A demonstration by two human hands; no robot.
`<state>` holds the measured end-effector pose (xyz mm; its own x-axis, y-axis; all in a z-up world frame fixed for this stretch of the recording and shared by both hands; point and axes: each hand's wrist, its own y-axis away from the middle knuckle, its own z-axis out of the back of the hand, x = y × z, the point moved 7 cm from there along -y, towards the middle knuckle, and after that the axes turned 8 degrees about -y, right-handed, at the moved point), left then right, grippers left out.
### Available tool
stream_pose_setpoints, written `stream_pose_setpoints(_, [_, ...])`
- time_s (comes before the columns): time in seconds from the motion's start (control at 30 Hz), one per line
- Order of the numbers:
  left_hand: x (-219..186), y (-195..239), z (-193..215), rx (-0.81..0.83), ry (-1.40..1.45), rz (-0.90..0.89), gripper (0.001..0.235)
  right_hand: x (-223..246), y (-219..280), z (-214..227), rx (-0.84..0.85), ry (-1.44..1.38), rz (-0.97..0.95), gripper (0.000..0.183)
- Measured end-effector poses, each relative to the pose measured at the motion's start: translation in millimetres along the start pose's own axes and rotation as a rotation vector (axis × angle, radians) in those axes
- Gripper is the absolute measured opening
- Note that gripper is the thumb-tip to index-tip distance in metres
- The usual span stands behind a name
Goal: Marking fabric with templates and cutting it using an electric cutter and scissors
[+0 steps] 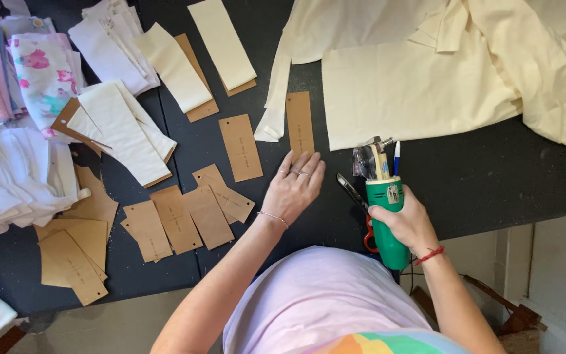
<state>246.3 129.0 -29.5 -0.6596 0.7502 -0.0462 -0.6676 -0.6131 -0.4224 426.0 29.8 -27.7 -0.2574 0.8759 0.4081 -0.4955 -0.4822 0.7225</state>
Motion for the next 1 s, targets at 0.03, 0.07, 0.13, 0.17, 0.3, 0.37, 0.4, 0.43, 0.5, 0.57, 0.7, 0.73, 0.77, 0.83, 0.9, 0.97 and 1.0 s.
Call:
stream_pose_setpoints(0.03, [-3.6, -7.0, -3.5, -0.001, 0.001, 0.003, 0.026, 10.6, 3.3, 0.1, -0.001, 0.003, 0.001, 0.056])
stream_pose_setpoints(0.07, [-7.2, -13.0, -4.2, -0.029, 0.046, 0.029, 0.031, 19.7, 8.0, 0.3, 0.005, 0.001, -0.004, 0.056])
stream_pose_setpoints(0.13, [-12.8, -19.3, -11.5, -0.057, 0.095, 0.059, 0.036, 27.5, 11.2, -0.5, 0.010, 0.003, -0.012, 0.056])
stream_pose_setpoints(0.17, [-13.6, -19.9, -19.2, -0.040, 0.099, 0.081, 0.038, 26.3, 10.0, -1.5, 0.012, -0.001, -0.016, 0.057])
stream_pose_setpoints(0.3, [-10.7, -20.3, -28.8, -0.025, 0.139, 0.109, 0.038, 27.3, 8.0, -1.3, 0.004, -0.018, -0.011, 0.057])
stream_pose_setpoints(0.37, [-9.2, -21.0, -29.4, -0.027, 0.146, 0.119, 0.038, 26.9, 3.5, -0.6, -0.001, -0.017, 0.000, 0.057])
stream_pose_setpoints(0.4, [-9.2, -19.8, -28.7, -0.024, 0.153, 0.126, 0.037, 26.0, 2.8, -0.4, -0.002, -0.018, 0.009, 0.057])
stream_pose_setpoints(0.43, [-10.1, -17.9, -30.1, -0.019, 0.157, 0.129, 0.037, 29.7, 4.9, -0.1, 0.000, -0.014, 0.003, 0.057])
stream_pose_setpoints(0.5, [-9.4, -17.2, -33.9, -0.021, 0.170, 0.130, 0.037, 41.1, 6.6, 0.1, 0.008, -0.024, 0.014, 0.056])
stream_pose_setpoints(0.57, [-8.7, -17.7, -32.9, -0.028, 0.167, 0.135, 0.037, 53.2, 12.2, -1.4, 0.004, -0.029, 0.021, 0.056])
stream_pose_setpoints(0.7, [-8.4, -15.7, -35.1, -0.033, 0.166, 0.146, 0.037, 71.8, 13.7, -3.3, -0.005, -0.041, 0.055, 0.053])
stream_pose_setpoints(0.73, [-8.1, -15.6, -34.8, -0.035, 0.167, 0.148, 0.037, 74.0, 12.7, -3.5, -0.005, -0.039, 0.056, 0.053])
stream_pose_setpoints(0.77, [-8.2, -15.7, -34.7, -0.032, 0.166, 0.143, 0.038, 77.3, 11.7, -3.6, -0.007, -0.038, 0.070, 0.053])
stream_pose_setpoints(0.83, [-7.7, -16.1, -34.9, -0.029, 0.163, 0.141, 0.038, 85.9, 10.0, -4.5, -0.005, -0.036, 0.087, 0.052])
stream_pose_setpoints(0.9, [-7.5, -15.5, -34.2, -0.042, 0.175, 0.151, 0.039, 94.8, 9.8, -5.4, -0.014, -0.027, 0.091, 0.052])
stream_pose_setpoints(0.97, [-7.0, -15.2, -33.9, -0.046, 0.183, 0.154, 0.039, 101.2, 6.7, -7.0, -0.015, -0.033, 0.101, 0.051])
stream_pose_setpoints(1.0, [-6.9, -15.3, -33.8, -0.047, 0.191, 0.157, 0.039, 104.6, 5.2, -7.4, -0.014, -0.039, 0.108, 0.050])
